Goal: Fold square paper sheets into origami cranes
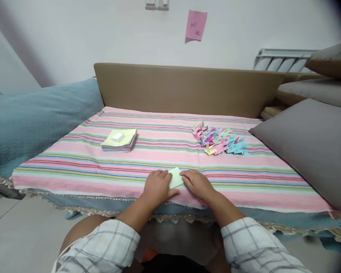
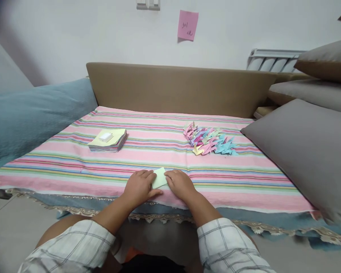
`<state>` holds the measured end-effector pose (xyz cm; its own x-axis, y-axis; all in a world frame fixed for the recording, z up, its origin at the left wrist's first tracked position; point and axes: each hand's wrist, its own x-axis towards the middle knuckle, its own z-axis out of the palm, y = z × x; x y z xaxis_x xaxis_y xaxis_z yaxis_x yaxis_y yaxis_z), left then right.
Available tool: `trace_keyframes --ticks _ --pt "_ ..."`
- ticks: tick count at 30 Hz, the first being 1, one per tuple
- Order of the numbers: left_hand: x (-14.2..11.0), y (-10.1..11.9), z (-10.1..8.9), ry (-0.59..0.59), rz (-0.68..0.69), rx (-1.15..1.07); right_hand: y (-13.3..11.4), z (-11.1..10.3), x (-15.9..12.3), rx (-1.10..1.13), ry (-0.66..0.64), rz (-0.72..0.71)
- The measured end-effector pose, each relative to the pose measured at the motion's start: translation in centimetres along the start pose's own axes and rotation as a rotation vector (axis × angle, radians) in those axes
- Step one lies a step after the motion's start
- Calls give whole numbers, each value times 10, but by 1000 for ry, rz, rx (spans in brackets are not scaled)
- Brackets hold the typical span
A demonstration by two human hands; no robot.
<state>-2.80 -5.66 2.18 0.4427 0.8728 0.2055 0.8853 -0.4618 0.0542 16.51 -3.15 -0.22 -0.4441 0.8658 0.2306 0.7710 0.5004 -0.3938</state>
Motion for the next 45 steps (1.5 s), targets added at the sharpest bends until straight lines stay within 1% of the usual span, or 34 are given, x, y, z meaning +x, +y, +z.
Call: trace_keyframes --ticks 2,7,10,13,15,20,22,30,35,42,45 --pt "0 -2 3 -2 15 -3 -1 0 0 26 6 -3" --pt "4 -17 5 -56 83 -50 3 3 1 26 99 -51" --pt "5 -25 4 -32 19 -95 5 5 2 40 90 -83" --pt "6 -29 1 17 -84 -138 3 6 4 41 84 -79" --pt "6 -30 -1 31 -127 -148 1 6 4 38 98 -70" --pt "6 -31 -5 -19 -165 -135 -3 7 6 40 123 -44" --pt "6 -31 -5 -21 -175 -156 -3 8 6 42 127 -36" --pt "10 -35 7 52 -176 -357 -5 15 8 38 141 -44" --pt "12 -32 11 74 -230 -360 -7 19 8 13 132 -31" --pt "13 -21 6 126 -390 -442 -10 19 8 4 108 -3" --pt "13 -19 6 102 -380 -379 -12 18 8 2 100 16"
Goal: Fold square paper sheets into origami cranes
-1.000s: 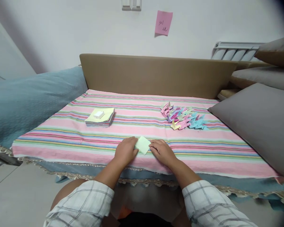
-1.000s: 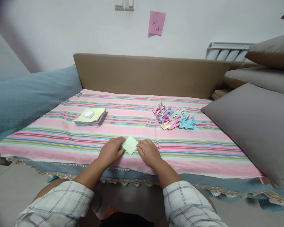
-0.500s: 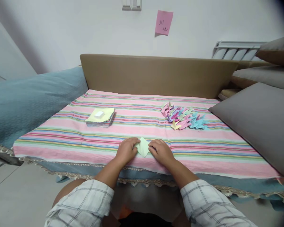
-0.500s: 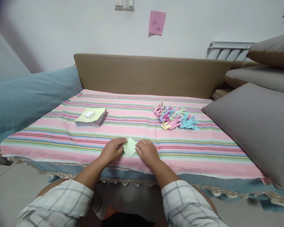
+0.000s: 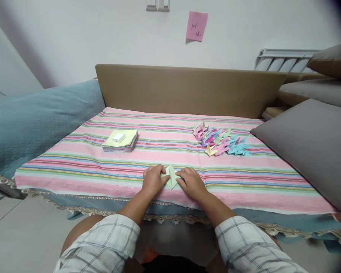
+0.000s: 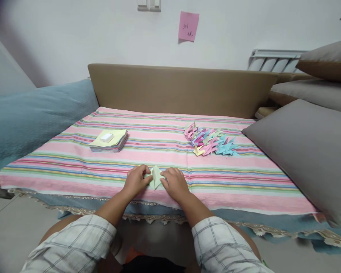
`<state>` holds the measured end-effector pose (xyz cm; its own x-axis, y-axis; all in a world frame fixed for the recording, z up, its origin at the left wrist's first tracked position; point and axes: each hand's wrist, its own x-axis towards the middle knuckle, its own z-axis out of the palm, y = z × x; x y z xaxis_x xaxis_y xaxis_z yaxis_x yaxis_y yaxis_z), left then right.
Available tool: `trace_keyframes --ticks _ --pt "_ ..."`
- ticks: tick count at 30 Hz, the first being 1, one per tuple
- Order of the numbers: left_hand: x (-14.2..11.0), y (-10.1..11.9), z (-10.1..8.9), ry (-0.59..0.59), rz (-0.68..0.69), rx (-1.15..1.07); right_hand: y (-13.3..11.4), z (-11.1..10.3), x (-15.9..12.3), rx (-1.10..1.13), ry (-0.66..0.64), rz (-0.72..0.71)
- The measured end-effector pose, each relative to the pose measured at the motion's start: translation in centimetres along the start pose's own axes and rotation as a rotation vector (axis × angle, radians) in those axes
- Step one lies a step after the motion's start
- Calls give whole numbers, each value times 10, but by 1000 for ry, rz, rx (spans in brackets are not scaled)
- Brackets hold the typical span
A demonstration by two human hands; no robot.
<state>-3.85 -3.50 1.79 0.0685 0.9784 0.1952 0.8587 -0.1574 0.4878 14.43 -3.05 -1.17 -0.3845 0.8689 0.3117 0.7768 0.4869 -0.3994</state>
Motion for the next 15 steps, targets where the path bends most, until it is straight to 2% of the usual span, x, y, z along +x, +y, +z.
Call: trace_keyframes --ticks 4,15 --pt "-1 -1 3 -39 82 66 -2 -1 0 -23 -19 10" --pt "-3 -1 8 -89 169 93 -1 -1 1 -53 -37 -8"
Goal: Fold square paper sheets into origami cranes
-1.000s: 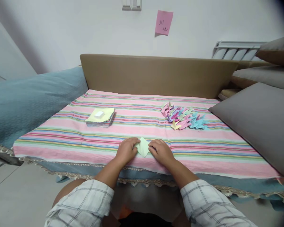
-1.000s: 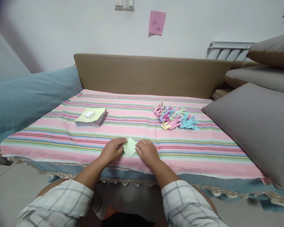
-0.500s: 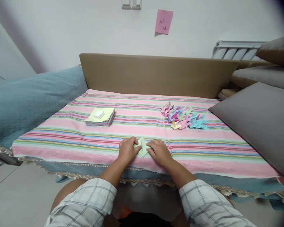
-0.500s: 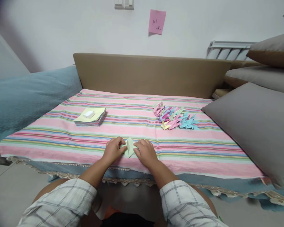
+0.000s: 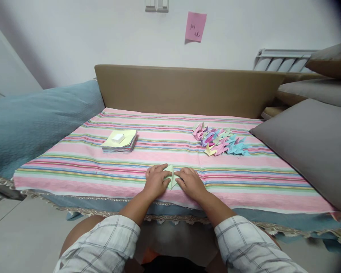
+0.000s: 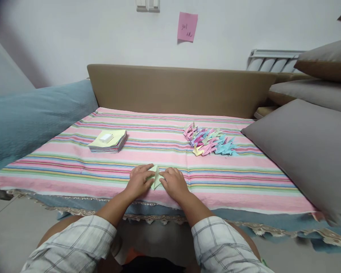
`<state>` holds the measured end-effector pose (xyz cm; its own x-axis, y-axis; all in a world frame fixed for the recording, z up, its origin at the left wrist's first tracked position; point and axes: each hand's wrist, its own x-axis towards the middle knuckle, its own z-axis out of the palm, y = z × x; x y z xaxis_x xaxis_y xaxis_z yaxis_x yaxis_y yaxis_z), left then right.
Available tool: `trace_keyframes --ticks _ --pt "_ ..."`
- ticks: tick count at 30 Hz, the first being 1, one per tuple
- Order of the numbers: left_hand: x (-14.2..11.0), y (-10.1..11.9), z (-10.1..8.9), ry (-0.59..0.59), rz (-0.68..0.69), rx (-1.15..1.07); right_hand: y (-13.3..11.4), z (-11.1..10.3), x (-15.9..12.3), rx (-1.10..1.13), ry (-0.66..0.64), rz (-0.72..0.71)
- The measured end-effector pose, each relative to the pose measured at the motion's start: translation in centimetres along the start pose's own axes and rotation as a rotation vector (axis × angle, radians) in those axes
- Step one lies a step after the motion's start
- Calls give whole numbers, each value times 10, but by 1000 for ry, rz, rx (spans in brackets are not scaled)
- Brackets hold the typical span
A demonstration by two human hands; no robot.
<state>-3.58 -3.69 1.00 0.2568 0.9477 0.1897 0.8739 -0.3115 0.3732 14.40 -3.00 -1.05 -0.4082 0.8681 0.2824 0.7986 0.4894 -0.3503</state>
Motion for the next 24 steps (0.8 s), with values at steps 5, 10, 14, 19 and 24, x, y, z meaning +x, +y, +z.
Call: trace_keyframes --ticks 5,10,14,19,24 --pt "2 -4 1 23 70 58 1 -2 0 1 -16 0" --pt "1 -3 -1 108 161 195 5 -2 1 31 -31 -28" --pt "1 -2 -1 106 167 189 6 -1 0 40 -27 -32" --pt "10 -5 3 63 135 81 5 -1 0 30 -24 -27" --pt "19 -8 8 56 118 -53 5 -1 1 26 -33 -19"
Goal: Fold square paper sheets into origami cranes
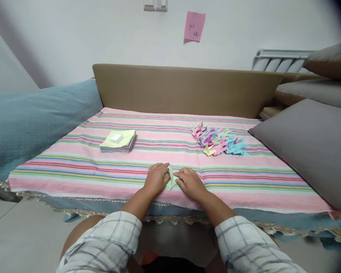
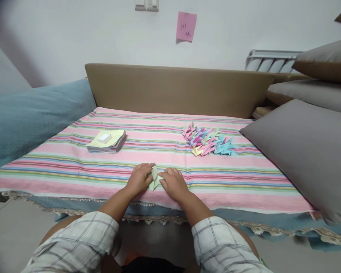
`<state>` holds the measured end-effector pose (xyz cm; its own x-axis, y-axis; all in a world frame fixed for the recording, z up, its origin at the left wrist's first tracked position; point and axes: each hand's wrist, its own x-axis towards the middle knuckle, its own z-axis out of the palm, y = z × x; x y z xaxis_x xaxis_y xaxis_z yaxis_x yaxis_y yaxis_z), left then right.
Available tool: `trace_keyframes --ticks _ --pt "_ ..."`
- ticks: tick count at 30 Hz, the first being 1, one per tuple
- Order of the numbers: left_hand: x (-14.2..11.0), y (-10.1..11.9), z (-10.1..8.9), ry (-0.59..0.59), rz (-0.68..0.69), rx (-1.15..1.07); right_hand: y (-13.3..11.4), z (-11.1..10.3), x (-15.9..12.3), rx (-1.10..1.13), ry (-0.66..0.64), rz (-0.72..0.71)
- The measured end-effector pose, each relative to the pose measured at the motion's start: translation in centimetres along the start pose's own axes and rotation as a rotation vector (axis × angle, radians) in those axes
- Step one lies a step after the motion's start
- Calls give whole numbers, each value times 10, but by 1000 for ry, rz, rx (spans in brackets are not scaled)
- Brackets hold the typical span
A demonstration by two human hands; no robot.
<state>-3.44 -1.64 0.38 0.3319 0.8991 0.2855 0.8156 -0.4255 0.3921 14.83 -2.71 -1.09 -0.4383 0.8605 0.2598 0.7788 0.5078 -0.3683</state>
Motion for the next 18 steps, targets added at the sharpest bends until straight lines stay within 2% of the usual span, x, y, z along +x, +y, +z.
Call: trace_keyframes --ticks 4,9,18 --pt "2 0 2 22 -5 -80 0 0 0 5 2 4" --pt "1 0 0 2 4 -78 0 1 0 11 10 5" --pt "3 -11 -4 -17 104 -128 3 3 0 31 33 1"
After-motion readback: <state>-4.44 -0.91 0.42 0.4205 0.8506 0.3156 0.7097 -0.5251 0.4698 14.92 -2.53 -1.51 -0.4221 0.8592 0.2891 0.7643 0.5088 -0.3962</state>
